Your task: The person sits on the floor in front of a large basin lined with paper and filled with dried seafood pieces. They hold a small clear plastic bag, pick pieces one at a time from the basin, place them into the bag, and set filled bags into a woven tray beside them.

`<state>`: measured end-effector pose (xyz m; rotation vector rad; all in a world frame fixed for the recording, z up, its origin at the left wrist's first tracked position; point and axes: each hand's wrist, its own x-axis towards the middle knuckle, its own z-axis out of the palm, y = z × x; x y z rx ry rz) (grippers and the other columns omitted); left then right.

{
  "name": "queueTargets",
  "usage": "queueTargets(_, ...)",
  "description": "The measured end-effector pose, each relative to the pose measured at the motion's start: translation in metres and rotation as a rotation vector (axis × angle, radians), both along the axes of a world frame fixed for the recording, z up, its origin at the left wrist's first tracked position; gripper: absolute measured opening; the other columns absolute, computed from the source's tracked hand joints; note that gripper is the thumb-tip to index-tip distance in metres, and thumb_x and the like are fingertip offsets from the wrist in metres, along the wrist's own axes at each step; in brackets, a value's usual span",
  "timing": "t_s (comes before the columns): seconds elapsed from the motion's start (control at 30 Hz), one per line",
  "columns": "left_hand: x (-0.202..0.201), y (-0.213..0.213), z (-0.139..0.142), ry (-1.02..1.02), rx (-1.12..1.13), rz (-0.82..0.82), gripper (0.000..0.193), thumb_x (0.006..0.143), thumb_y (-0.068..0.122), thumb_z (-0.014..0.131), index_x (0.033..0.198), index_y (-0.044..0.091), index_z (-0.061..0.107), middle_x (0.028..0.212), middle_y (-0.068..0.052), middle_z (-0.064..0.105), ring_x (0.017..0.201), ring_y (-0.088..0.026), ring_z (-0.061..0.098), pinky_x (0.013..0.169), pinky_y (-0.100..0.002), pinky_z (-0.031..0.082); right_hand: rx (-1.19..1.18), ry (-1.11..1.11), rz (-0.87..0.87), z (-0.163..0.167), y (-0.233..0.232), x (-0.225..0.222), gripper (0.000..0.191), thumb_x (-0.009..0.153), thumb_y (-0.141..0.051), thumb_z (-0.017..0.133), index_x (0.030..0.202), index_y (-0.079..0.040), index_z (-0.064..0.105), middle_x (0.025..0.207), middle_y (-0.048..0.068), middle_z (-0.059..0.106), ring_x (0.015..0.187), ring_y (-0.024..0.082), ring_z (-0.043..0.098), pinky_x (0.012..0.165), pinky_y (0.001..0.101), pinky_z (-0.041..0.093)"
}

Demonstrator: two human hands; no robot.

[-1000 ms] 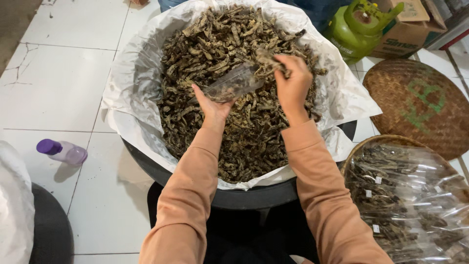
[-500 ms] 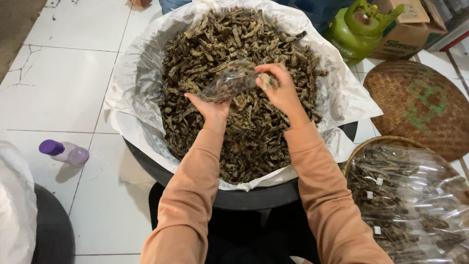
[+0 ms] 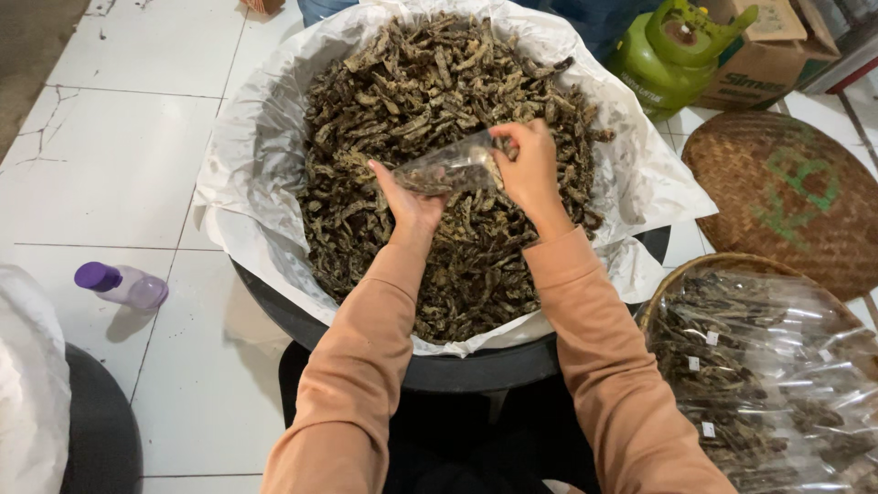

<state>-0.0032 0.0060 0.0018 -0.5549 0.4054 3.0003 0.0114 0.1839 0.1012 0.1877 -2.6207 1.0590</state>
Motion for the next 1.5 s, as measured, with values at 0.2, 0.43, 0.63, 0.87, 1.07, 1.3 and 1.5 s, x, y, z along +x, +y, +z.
queueTargets(0.2,-0.006,-0.009,-0.012,-0.086,0.218,0.036,0.12,0.079,0.092,0.035,0.161,0.006,0.018,0.161,-0.027,0.032,0.148,-0.049,0.033,0.117,-0.065,0.034,-0.993,-0.288,0.529,-0.014,0.026,-0.023,0.06,0.088,0.009,0.065,0.146,-0.002,0.053,0.138,0.02,0.061,0.131,0.029,0.061,0.111,0.0327,0.052)
queueTargets(0.43,-0.011,-0.04,-0.01,0.181,0.402,0.247,0.12,0.079,0.092,0.037,0.161,0.008,0.015,0.161,-0.027,0.029,0.148,-0.048,0.033,0.115,-0.067,0.037,0.082,-0.399,-0.246,-0.05,0.03,-0.031,0.089,0.09,-0.05,0.072,0.157,-0.007,0.031,0.156,0.033,0.031,0.144,0.052,0.03,0.115,0.0627,0.031)
queueTargets(0.63,-0.008,-0.046,-0.006,0.261,0.414,0.251,0.122,0.083,0.091,0.037,0.161,0.0,0.02,0.156,-0.029,0.035,0.141,-0.049,0.04,0.107,-0.068,0.043,0.329,-0.622,-0.461,-0.07,0.006,-0.011,0.131,0.064,-0.081,0.079,0.162,-0.022,0.015,0.165,0.034,-0.005,0.147,0.062,0.009,0.112,0.0743,0.023)
queueTargets(0.87,-0.005,-0.037,0.002,0.117,0.377,0.247,0.111,0.079,0.087,0.039,0.153,0.005,0.028,0.151,-0.027,0.04,0.136,-0.045,0.047,0.101,-0.063,0.052,0.363,-0.601,-0.423,-0.056,0.008,-0.011,0.113,0.07,-0.065,0.083,0.16,-0.021,0.032,0.165,0.032,0.013,0.145,0.06,0.03,0.113,0.0714,0.032)
queueTargets(1.07,-0.008,-0.031,-0.003,0.091,0.363,0.227,0.111,0.083,0.085,0.046,0.154,0.001,0.03,0.15,-0.025,0.042,0.128,-0.043,0.051,0.095,-0.057,0.059,0.278,-0.656,-0.41,-0.043,0.01,-0.008,0.104,0.069,-0.047,0.093,0.153,-0.021,0.037,0.163,0.031,0.01,0.137,0.058,0.037,0.107,0.0675,0.039)
queueTargets(1.3,-0.012,-0.033,-0.004,0.062,0.32,0.238,0.106,0.08,0.084,0.049,0.152,0.008,0.035,0.147,-0.02,0.046,0.124,-0.041,0.054,0.094,-0.057,0.059,0.359,-0.393,-0.295,-0.047,0.055,-0.025,0.052,0.067,-0.025,0.093,0.113,-0.011,0.075,0.114,0.02,0.069,0.109,0.038,0.066,0.095,0.0462,0.054)
queueTargets(1.5,-0.016,-0.034,-0.009,0.075,0.334,0.199,0.109,0.079,0.085,0.051,0.151,0.005,0.037,0.146,-0.019,0.048,0.119,-0.042,0.055,0.09,-0.058,0.058,-0.003,-0.214,-0.161,-0.049,0.083,-0.035,0.036,0.069,-0.015,0.092,0.097,-0.001,0.076,0.085,0.012,0.073,0.075,0.022,0.07,0.071,0.0368,0.055)
